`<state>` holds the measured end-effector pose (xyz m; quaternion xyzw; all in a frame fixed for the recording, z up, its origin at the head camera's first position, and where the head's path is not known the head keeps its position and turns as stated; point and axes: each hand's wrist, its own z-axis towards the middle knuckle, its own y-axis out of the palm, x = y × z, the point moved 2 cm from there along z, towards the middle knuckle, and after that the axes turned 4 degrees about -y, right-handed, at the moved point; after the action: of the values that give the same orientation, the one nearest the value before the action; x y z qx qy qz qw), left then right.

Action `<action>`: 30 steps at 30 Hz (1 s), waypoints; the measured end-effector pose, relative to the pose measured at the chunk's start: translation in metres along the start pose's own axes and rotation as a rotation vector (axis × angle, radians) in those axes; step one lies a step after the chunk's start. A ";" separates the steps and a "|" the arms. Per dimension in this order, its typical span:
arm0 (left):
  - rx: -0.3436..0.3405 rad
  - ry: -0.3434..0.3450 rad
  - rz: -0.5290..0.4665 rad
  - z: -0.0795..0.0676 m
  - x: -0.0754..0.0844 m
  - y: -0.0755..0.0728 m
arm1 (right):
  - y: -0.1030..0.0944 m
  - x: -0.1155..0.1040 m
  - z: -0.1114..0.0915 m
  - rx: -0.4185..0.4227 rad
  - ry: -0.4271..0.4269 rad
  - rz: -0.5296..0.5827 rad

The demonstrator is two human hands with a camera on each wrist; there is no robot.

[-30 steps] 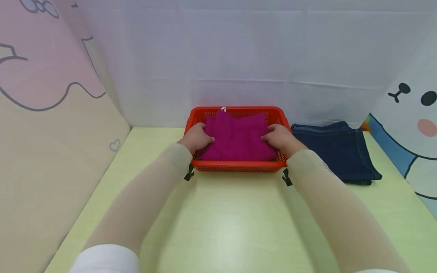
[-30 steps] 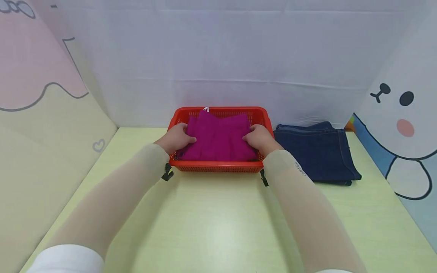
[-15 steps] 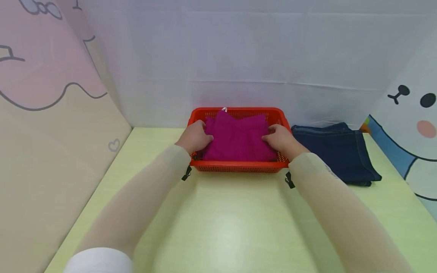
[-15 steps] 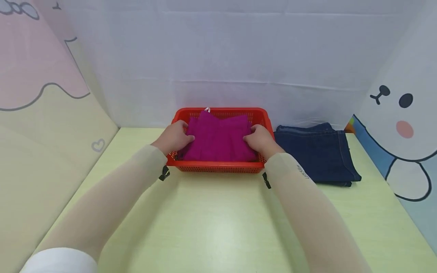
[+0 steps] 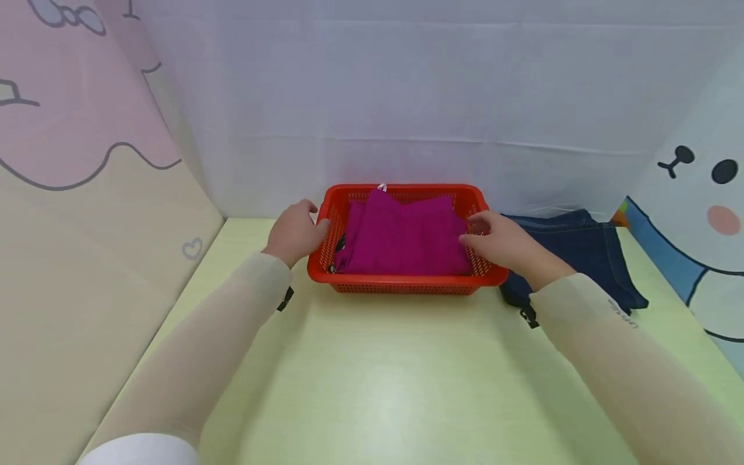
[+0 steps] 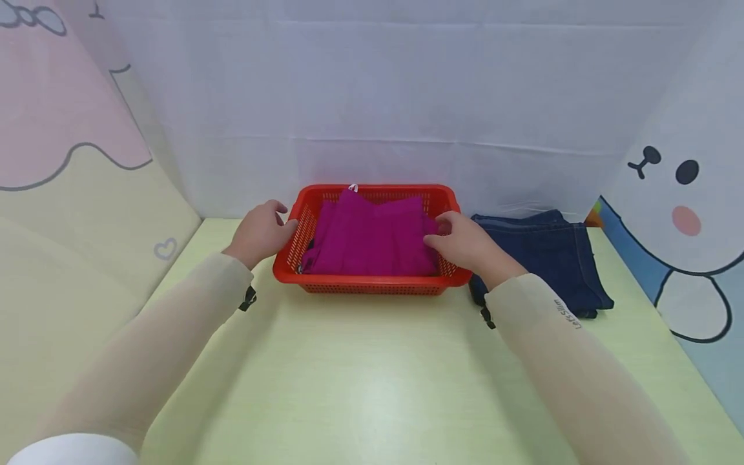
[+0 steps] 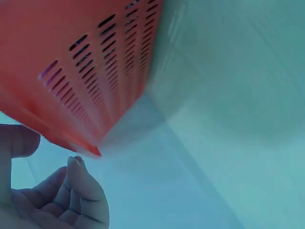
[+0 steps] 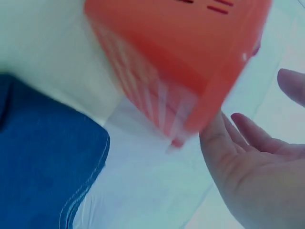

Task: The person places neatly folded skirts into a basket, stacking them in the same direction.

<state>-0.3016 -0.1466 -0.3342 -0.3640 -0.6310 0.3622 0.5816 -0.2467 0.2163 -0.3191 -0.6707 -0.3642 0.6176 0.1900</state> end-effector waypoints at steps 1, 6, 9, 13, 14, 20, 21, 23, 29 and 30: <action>-0.011 -0.011 -0.008 0.001 -0.003 0.002 | -0.002 0.002 -0.004 -0.001 -0.010 -0.005; -0.115 -0.090 -0.137 0.002 -0.007 0.011 | -0.012 0.009 -0.021 -0.011 -0.101 -0.071; -0.152 -0.135 -0.232 0.001 -0.006 0.014 | -0.015 0.013 -0.030 0.000 -0.162 -0.165; -0.160 -0.167 -0.307 0.002 -0.006 0.022 | -0.020 0.024 -0.040 0.017 -0.177 -0.281; -0.158 -0.168 -0.311 0.002 -0.006 0.024 | -0.021 0.028 -0.042 0.021 -0.169 -0.307; -0.116 -0.177 -0.230 0.000 -0.004 0.031 | -0.031 0.055 -0.044 0.045 -0.101 -0.458; -0.109 -0.178 -0.219 -0.001 -0.003 0.031 | -0.032 0.060 -0.043 0.045 -0.085 -0.477; -0.098 -0.176 -0.208 -0.003 -0.001 0.032 | -0.033 0.073 -0.041 0.042 -0.051 -0.508; -0.073 -0.160 -0.175 -0.003 0.001 0.033 | -0.038 0.112 -0.034 0.021 0.040 -0.538; -0.072 -0.159 -0.174 -0.003 0.001 0.033 | -0.039 0.118 -0.033 0.025 0.054 -0.537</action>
<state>-0.2974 -0.1302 -0.3625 -0.2989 -0.7167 0.3153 0.5456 -0.2280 0.3340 -0.3676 -0.5638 -0.5163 0.5314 0.3649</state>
